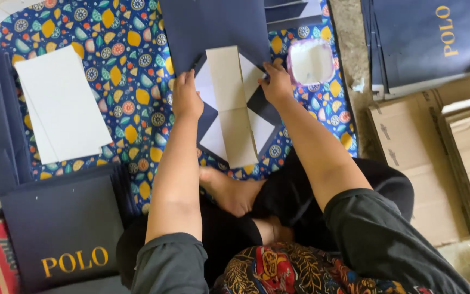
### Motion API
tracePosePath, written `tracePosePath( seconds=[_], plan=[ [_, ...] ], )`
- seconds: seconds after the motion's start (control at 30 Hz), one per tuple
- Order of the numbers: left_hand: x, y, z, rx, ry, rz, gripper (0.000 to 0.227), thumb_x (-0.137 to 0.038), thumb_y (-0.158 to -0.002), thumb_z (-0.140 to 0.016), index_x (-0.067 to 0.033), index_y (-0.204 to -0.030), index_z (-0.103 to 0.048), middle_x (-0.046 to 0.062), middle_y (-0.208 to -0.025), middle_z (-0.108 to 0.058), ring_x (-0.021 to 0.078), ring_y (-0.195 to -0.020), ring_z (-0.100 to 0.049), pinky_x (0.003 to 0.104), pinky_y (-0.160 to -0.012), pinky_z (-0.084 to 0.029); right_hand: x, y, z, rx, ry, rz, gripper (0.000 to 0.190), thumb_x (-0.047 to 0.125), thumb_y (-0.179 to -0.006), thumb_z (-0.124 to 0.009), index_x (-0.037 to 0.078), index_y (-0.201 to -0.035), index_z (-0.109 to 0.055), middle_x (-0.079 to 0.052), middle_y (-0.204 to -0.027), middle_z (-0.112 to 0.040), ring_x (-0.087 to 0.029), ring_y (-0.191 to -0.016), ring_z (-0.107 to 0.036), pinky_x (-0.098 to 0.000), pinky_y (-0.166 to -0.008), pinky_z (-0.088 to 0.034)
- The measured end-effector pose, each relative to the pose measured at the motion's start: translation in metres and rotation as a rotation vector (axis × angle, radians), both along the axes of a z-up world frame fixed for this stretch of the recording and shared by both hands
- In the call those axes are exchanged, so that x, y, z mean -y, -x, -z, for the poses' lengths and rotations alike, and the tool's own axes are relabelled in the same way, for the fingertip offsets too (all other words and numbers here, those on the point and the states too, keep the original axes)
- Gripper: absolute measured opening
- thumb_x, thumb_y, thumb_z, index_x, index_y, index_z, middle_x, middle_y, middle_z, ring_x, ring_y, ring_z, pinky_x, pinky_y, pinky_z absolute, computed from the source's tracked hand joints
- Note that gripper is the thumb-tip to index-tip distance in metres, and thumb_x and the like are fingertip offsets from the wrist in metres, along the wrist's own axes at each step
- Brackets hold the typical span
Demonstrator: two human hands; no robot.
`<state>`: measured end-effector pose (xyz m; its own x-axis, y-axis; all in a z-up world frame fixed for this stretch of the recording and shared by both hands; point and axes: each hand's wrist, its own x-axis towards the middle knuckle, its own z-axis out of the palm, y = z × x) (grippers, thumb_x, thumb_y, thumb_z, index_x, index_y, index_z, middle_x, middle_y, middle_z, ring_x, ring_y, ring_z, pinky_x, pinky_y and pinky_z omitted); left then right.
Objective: Assembling paper bags by applying glue to paper components and folding them into shape.
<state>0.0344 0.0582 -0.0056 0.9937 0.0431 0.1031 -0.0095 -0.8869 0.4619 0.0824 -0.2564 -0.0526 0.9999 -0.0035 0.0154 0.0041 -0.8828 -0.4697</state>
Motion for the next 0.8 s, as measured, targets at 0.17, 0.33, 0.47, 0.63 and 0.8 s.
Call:
tracePosePath(
  seconds=[0.17,0.33,0.47,0.63,0.8],
  plan=[
    [0.009,-0.012,0.004,-0.097,0.058,-0.013,0.086,0.002,-0.083,-0.079,-0.0067,-0.156,-0.035,0.018,-0.144,-0.053,0.0351,-0.135,-0.052,0.044,-0.116,-0.045,-0.016,-0.006,-0.027,-0.17,-0.081,0.061,0.061,0.026,-0.08,-0.089,0.021,-0.137,-0.066,-0.005,-0.133,-0.055,-0.028,-0.122,-0.065,-0.0368,-0.107,-0.055],
    [0.009,-0.028,0.009,-0.15,-0.159,-0.075,0.105,-0.017,-0.072,-0.087,-0.0246,-0.16,-0.029,0.006,-0.13,-0.052,0.032,-0.124,-0.049,0.049,-0.106,-0.034,0.003,-0.03,0.006,-0.209,-0.14,0.059,0.065,0.032,-0.062,-0.095,0.022,-0.122,-0.073,-0.008,-0.11,-0.066,-0.024,-0.096,-0.068,-0.034,-0.087,-0.054],
    [0.007,-0.022,-0.008,0.056,-0.16,-0.017,0.051,-0.008,-0.066,-0.086,-0.0275,-0.109,-0.066,-0.002,-0.105,-0.065,0.029,-0.102,-0.056,0.045,-0.086,-0.043,0.001,-0.015,-0.009,0.021,-0.193,-0.005,0.04,0.024,-0.062,-0.096,0.016,-0.094,-0.074,-0.005,-0.101,-0.058,-0.025,-0.083,-0.065,-0.035,-0.076,-0.052],
    [0.004,0.016,0.041,0.363,-0.058,0.032,0.034,-0.001,-0.069,-0.084,-0.0219,-0.089,-0.067,-0.006,-0.097,-0.058,0.0234,-0.091,-0.066,0.04,-0.083,-0.056,0.011,0.021,0.015,0.295,-0.3,-0.091,0.029,0.004,-0.068,-0.089,0.019,-0.087,-0.073,0.002,-0.099,-0.063,-0.024,-0.089,-0.072,-0.0339,-0.079,-0.061],
    [0.009,0.058,0.021,0.402,0.049,0.141,0.056,-0.024,-0.067,-0.093,-0.0075,-0.115,-0.071,0.011,-0.124,-0.06,0.0336,-0.125,-0.061,0.043,-0.107,-0.05,0.012,0.045,-0.019,0.337,-0.378,-0.227,0.033,-0.005,-0.073,-0.083,0.009,-0.102,-0.078,-0.006,-0.112,-0.066,-0.034,-0.096,-0.072,-0.0405,-0.08,-0.064]
  ],
)
